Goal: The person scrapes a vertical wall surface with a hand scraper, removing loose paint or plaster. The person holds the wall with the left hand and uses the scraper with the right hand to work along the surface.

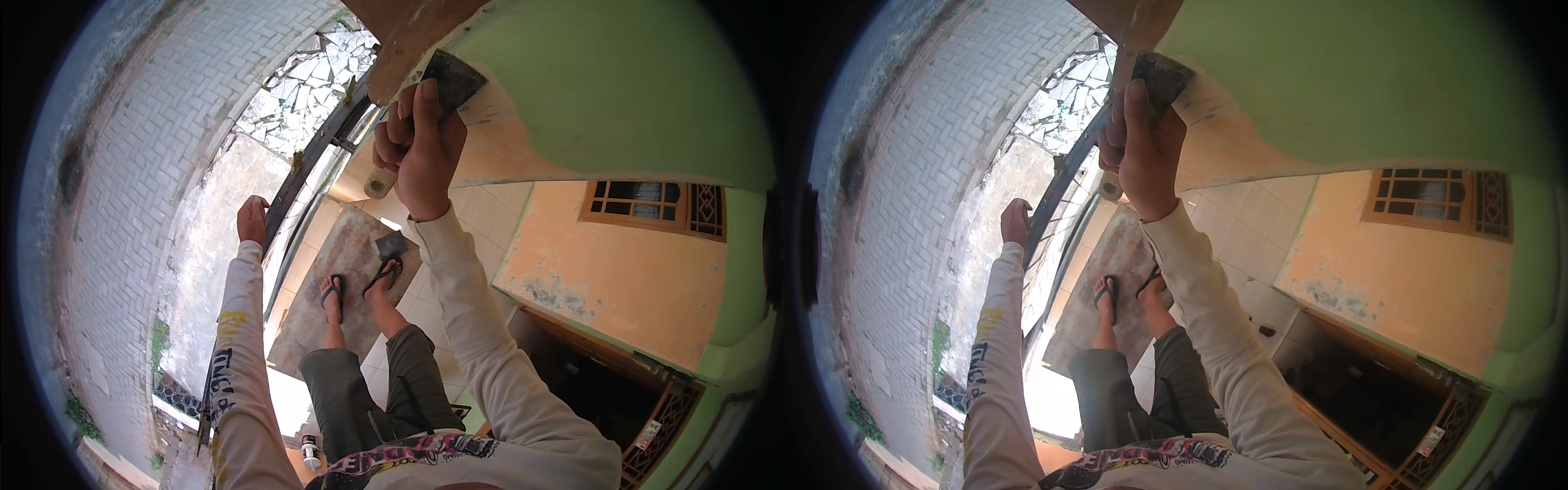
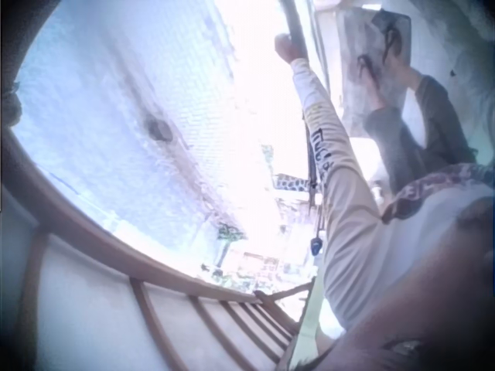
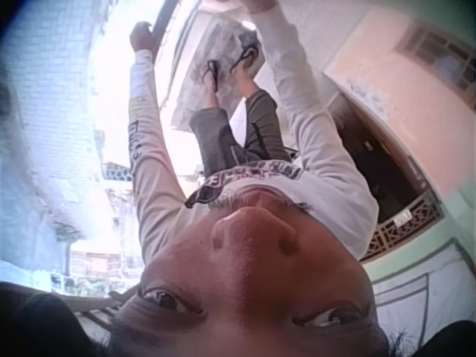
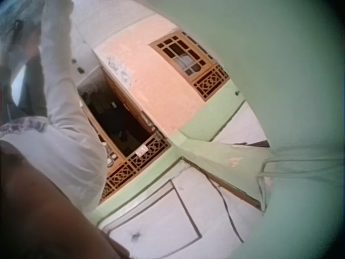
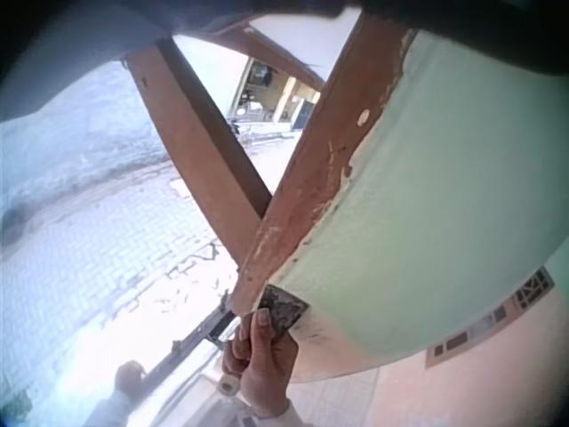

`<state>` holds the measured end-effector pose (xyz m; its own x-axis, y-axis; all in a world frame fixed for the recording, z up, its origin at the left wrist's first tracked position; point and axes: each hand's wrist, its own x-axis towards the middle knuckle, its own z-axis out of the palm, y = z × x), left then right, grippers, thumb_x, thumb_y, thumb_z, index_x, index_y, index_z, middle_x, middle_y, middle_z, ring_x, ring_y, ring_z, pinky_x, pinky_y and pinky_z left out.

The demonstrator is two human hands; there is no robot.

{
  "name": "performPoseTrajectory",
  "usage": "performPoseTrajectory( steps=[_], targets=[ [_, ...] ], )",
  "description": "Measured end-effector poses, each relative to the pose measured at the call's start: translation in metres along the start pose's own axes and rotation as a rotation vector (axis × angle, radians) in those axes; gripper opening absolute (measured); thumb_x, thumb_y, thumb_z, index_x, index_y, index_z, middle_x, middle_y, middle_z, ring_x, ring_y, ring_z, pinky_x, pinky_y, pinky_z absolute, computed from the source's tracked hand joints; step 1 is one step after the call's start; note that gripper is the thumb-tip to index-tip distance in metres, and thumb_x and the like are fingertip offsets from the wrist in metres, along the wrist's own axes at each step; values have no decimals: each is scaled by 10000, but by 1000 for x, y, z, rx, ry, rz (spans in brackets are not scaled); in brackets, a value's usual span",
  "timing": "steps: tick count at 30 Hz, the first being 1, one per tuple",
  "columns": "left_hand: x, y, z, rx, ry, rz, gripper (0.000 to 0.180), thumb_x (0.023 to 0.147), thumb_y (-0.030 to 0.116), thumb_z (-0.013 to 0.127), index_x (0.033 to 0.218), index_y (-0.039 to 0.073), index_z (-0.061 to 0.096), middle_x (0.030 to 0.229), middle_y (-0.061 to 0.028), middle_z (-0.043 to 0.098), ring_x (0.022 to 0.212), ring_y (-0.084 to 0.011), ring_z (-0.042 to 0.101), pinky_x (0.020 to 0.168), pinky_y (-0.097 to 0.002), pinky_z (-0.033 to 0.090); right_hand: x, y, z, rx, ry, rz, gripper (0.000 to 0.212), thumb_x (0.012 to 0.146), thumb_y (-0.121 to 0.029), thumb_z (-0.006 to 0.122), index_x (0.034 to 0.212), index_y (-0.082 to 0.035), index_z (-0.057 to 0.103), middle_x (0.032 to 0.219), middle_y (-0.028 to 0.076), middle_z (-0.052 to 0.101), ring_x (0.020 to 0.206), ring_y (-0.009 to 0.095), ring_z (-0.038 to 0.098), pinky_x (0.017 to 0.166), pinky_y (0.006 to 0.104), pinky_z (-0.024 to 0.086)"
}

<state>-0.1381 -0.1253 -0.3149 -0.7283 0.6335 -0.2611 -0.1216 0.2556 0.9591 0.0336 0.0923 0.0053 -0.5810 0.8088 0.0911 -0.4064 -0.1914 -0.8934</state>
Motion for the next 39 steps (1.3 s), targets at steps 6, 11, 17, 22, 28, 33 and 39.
performPoseTrajectory(
  steps=[6, 11, 17, 22, 28, 33, 39],
  targets=[
    [-3, -2, -2, -13, -15, -42, 344, 1054, 258, 441, 800, 80, 589, 539, 66, 368, 460, -29, 305, 427, -234, 243, 2, 16, 2, -4, -3, -28, 415, 1061, -415, 481, 788, -107, 430, 561, -39, 274, 391, 69, 242, 367, 273, 173],
    [-3, 8, 3, 21, 20, -38, 332, 1039, 244, 438, 789, 81, 583, 542, 56, 380, 453, -40, 341, 430, -234, 272, 11, 10, 8, -40, -2, -27, 421, 1065, -407, 470, 778, -101, 432, 552, -39, 271, 381, 70, 251, 365, 275, 188],
    [-3, 3, -1, 17, 19, -21, 340, 1042, 252, 440, 789, 79, 587, 544, 59, 384, 454, -39, 337, 429, -237, 270, 15, 11, 13, -62, -11, -71, 404, 1071, -387, 459, 787, -102, 425, 557, -34, 270, 382, 72, 263, 359, 278, 191],
    [-3, 7, 0, 6, -7, -38, 343, 1046, 253, 437, 794, 80, 592, 537, 63, 381, 457, -35, 334, 433, -238, 273, 12, 15, 12, -21, -5, -26, 395, 1071, -393, 456, 800, -107, 427, 575, -31, 295, 385, 71, 252, 361, 277, 184],
    [-5, 6, -1, 24, 11, -41, 343, 1047, 254, 436, 797, 79, 592, 540, 63, 384, 460, -34, 331, 433, -238, 274, 16, 11, -3, -33, -146, -24, 403, 1067, -404, 465, 798, -105, 437, 569, -29, 299, 387, 72, 240, 365, 278, 179],
    [-3, 8, -2, 43, 2, -35, 346, 1049, 251, 427, 797, 81, 591, 542, 60, 384, 462, -35, 336, 432, -236, 277, 14, 10, 4, 4, -94, -5, 408, 1069, -404, 460, 794, -103, 443, 551, -32, 290, 389, 70, 231, 369, 275, 180],
    [-1, 4, -3, 29, -4, -32, 340, 1047, 244, 426, 797, 81, 589, 550, 51, 389, 464, -44, 344, 431, -235, 280, 12, 4, 5, 34, -103, 60, 426, 1054, -439, 483, 798, -100, 449, 538, -36, 288, 387, 70, 244, 369, 277, 180]
  ],
)
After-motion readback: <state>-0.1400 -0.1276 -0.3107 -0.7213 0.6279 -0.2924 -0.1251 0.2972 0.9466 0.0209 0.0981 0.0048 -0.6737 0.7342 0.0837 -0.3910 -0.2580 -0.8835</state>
